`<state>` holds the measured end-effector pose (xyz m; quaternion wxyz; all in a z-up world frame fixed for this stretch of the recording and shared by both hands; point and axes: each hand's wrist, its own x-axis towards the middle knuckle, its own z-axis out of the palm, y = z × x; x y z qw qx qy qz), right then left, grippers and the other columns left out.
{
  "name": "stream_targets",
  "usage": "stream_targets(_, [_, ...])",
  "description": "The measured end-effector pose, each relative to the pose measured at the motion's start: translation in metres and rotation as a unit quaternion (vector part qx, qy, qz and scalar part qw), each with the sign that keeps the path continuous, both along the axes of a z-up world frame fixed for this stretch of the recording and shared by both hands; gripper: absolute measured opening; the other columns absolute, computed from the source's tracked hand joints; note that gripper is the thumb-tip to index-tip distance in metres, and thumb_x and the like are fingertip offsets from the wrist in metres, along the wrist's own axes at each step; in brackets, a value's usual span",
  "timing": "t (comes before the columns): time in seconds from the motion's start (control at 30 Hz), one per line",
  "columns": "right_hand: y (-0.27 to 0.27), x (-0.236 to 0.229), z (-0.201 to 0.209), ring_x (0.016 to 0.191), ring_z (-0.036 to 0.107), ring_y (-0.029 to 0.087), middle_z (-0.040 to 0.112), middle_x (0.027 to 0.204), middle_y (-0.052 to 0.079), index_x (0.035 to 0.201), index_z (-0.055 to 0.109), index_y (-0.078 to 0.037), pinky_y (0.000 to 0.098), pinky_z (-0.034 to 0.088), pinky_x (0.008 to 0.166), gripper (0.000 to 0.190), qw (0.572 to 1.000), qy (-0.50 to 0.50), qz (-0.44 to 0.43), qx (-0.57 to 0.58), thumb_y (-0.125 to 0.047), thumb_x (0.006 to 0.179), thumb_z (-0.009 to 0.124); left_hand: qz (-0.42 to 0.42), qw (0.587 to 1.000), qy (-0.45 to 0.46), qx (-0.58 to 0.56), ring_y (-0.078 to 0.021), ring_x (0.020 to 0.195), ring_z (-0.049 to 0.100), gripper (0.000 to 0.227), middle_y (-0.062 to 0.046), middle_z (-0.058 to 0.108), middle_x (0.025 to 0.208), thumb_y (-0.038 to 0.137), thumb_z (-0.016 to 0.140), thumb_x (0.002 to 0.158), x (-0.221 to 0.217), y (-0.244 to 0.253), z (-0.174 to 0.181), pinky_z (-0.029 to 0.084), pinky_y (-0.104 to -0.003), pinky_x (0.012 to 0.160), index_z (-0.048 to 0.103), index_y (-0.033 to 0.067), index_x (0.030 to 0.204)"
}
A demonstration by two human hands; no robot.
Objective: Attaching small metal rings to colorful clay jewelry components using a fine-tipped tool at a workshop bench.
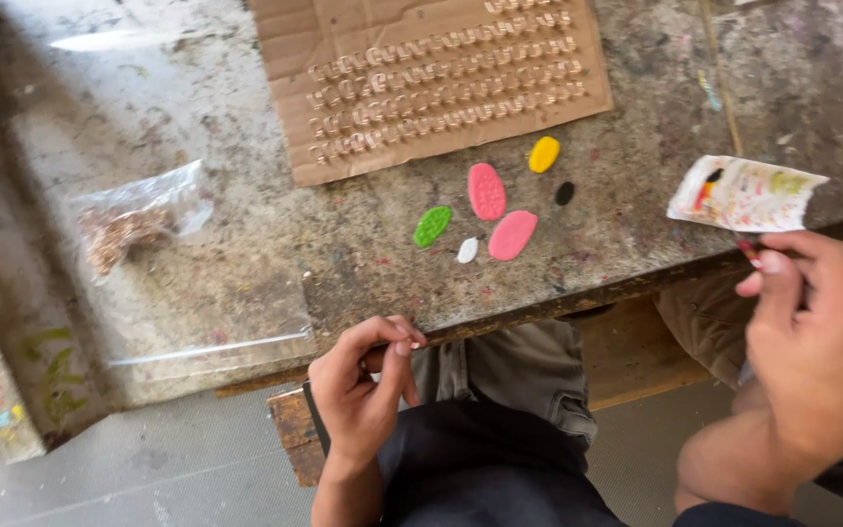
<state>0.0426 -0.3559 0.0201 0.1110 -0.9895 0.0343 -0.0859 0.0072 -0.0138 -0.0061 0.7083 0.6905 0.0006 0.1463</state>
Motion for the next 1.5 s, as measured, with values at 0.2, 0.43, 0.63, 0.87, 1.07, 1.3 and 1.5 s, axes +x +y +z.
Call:
stream_targets(0.2, [0.034, 0.005, 0.015, 0.065, 0.064, 0.028, 0.061, 0.122, 0.035, 0.114, 0.062, 0.020, 0.0299, 0.051, 0.054, 0.020, 0.939, 0.028, 0.135, 0.314, 0.021, 0.119, 0.042, -0.016, 1.000, -0.006, -0.012, -0.0108, 0.049, 0.047, 0.008, -0.001, 0.046, 0.047, -0.004, 0.053, 0.102, 0.003, 0.004, 0.005, 0.063, -0.038, 0.086, 0.058, -0.0021, 0.097])
stream_targets(0.43, [0.067, 0.040, -0.037, 0.088, 0.076, 0.035, 0.064, 0.101, 0.025, 0.105, 0.056, 0.005, 0.0383, 0.071, 0.080, 0.024, 0.838, -0.134, 0.268, 0.456, 0.018, 0.095, 0.073, 0.001, 1.000, 0.014, 0.017, -0.0156, 0.067, 0.068, 0.004, -0.010, 0.061, 0.071, 0.000, 0.059, 0.101, -0.005, 0.007, -0.003, 0.063, -0.036, 0.083, 0.059, -0.0012, 0.096])
stream_targets(0.63, [0.085, 0.078, -0.024, 0.104, 0.056, 0.032, 0.054, 0.121, 0.023, 0.119, 0.073, 0.006, 0.0381, 0.052, 0.090, 0.018, 0.891, -0.170, 0.293, 0.301, -0.009, 0.111, 0.068, 0.004, 1.000, 0.019, 0.014, -0.0099, 0.055, 0.058, 0.004, -0.009, 0.059, 0.070, -0.001, 0.059, 0.100, -0.005, 0.006, -0.003, 0.064, -0.035, 0.082, 0.059, -0.0018, 0.096])
stream_targets(0.87, [0.098, 0.086, -0.014, 0.103, 0.064, 0.040, 0.071, 0.107, 0.027, 0.111, 0.062, 0.011, 0.0480, 0.049, 0.099, 0.014, 0.911, -0.178, 0.294, 0.226, 0.001, 0.117, 0.068, -0.005, 1.000, 0.004, -0.011, -0.0093, 0.050, 0.048, 0.004, -0.002, 0.044, 0.047, -0.004, 0.055, 0.101, 0.001, 0.004, 0.003, 0.063, -0.037, 0.088, 0.058, -0.0023, 0.098])
stream_targets(1.07, [0.099, 0.081, -0.015, 0.100, 0.063, 0.039, 0.071, 0.104, 0.026, 0.106, 0.064, 0.012, 0.0469, 0.049, 0.096, 0.017, 0.917, -0.172, 0.285, 0.220, -0.001, 0.116, 0.069, 0.003, 1.000, 0.020, -0.009, -0.0072, 0.044, 0.046, 0.005, -0.001, 0.043, 0.045, -0.004, 0.055, 0.101, 0.001, 0.004, 0.002, 0.064, -0.036, 0.088, 0.058, -0.0024, 0.098])
stream_targets(1.3, [0.101, 0.082, -0.015, 0.100, 0.065, 0.038, 0.073, 0.105, 0.026, 0.105, 0.067, 0.012, 0.0471, 0.050, 0.096, 0.016, 0.918, -0.166, 0.290, 0.215, 0.001, 0.116, 0.071, 0.020, 0.998, 0.055, -0.004, -0.0050, 0.038, 0.047, 0.003, -0.014, 0.070, 0.084, -0.003, 0.058, 0.100, -0.003, 0.005, -0.001, 0.062, -0.025, 0.071, 0.060, -0.0020, 0.100])
stream_targets(1.5, [0.100, 0.081, -0.017, 0.101, 0.065, 0.039, 0.072, 0.105, 0.027, 0.105, 0.067, 0.013, 0.0473, 0.049, 0.098, 0.018, 0.919, -0.158, 0.289, 0.215, 0.000, 0.117, 0.072, 0.022, 0.998, 0.039, -0.033, -0.0063, 0.038, 0.047, 0.002, -0.006, 0.054, 0.053, -0.005, 0.058, 0.100, 0.000, 0.002, 0.000, 0.063, -0.036, 0.090, 0.059, -0.0035, 0.100])
